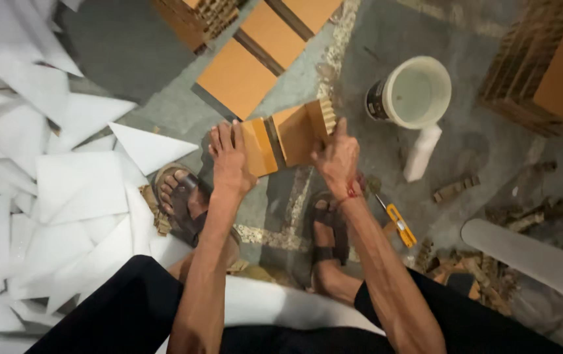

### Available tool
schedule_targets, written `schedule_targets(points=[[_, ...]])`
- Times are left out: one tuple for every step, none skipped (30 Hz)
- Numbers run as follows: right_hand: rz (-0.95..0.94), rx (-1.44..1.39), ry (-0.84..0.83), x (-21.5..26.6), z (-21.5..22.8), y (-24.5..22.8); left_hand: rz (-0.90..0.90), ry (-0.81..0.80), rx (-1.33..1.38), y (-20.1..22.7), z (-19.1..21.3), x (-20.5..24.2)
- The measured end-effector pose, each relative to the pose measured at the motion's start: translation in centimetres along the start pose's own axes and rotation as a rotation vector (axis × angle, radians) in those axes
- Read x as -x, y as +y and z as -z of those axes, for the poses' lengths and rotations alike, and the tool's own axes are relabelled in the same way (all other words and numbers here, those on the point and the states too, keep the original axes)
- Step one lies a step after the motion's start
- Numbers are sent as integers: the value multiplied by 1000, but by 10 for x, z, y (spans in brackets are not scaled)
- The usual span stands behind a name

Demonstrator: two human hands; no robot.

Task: The person sits on the floor and assembles small cardboard boxes. They apply glue to the edges of flat cardboard pieces using a white foam applicator, fold the pieces into a box shape, and secure the structure with rubber bands. The process is repeated for multiple units.

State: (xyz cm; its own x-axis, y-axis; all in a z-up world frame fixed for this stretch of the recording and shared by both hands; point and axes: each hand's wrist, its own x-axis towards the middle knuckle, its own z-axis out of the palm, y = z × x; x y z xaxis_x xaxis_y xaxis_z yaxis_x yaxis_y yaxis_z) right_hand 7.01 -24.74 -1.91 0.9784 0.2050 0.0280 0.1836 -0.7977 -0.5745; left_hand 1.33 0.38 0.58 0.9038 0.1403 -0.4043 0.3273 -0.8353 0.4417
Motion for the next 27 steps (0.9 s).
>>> schedule_targets(points=[[91, 78, 122, 8, -3, -1, -9, -23, -8, -1, -1, 6], [197, 154, 260, 8, -7, -4, -25, -24, -17, -2, 3, 5], [304, 231, 398, 6, -8, -6, -41, -25, -26, -2, 6, 4], [198, 175, 285, 3, -7, -6, 5, -35, 54, -3, 8, 3], [95, 117, 172, 1, -3, -5, 49, -44, 135, -4, 7, 1], [-3, 56, 47, 0, -1, -5, 102, -53, 217, -7, 2, 3], [73, 35, 95, 0, 1, -6, 107, 80, 288, -9, -7, 6], [147, 16, 142, 0, 2, -7, 111, 212, 359, -9, -19, 9], [221, -4, 189, 0, 3, -8, 114, 345, 430, -10, -30, 10], [152, -11, 158, 0, 3, -9, 200, 372, 457, -10, -38, 9], [83, -17, 127, -1, 2, -11, 286, 399, 485, -9, -43, 7], [14, -22, 96, -1, 3, -12, 371, 425, 513, -6, -43, 6], [53, -34, 112, -1, 4, -12, 458, 400, 493, -3, -39, 8], [91, -48, 130, 0, 6, -12, 542, 374, 469, -3, -31, 11], [128, -61, 148, -1, 7, -13, 626, 346, 446, 0, -22, 11], [93, -50, 128, 0, 7, -14, 585, 303, 459, -1, -14, 12], [58, -40, 108, 0, 7, -14, 543, 260, 471, -6, -4, 11], [23, -29, 92, -1, 7, -14, 498, 218, 481, -7, 2, 10], [98, -59, 144, -1, 7, -14, 424, 289, 525, -1, 1, 12], [171, -87, 197, 0, 7, -14, 347, 355, 568, 9, -3, 16], [244, -114, 250, 1, 8, -15, 269, 420, 611, 19, -6, 19], [161, -92, 214, -1, 10, -16, 241, 436, 679, 29, -7, 21], [79, -71, 177, -3, 10, -19, 213, 451, 747, 37, -7, 22], [-7, -49, 132, -2, 11, -22, 192, 462, 815, 44, -7, 25], [-39, -72, 108, -4, 12, -23, 212, 436, 767, 49, -6, 21], [-70, -96, 78, -3, 14, -24, 238, 411, 719, 53, -4, 14], [-101, -120, 47, -1, 15, -25, 265, 385, 670, 56, -4, 12]])
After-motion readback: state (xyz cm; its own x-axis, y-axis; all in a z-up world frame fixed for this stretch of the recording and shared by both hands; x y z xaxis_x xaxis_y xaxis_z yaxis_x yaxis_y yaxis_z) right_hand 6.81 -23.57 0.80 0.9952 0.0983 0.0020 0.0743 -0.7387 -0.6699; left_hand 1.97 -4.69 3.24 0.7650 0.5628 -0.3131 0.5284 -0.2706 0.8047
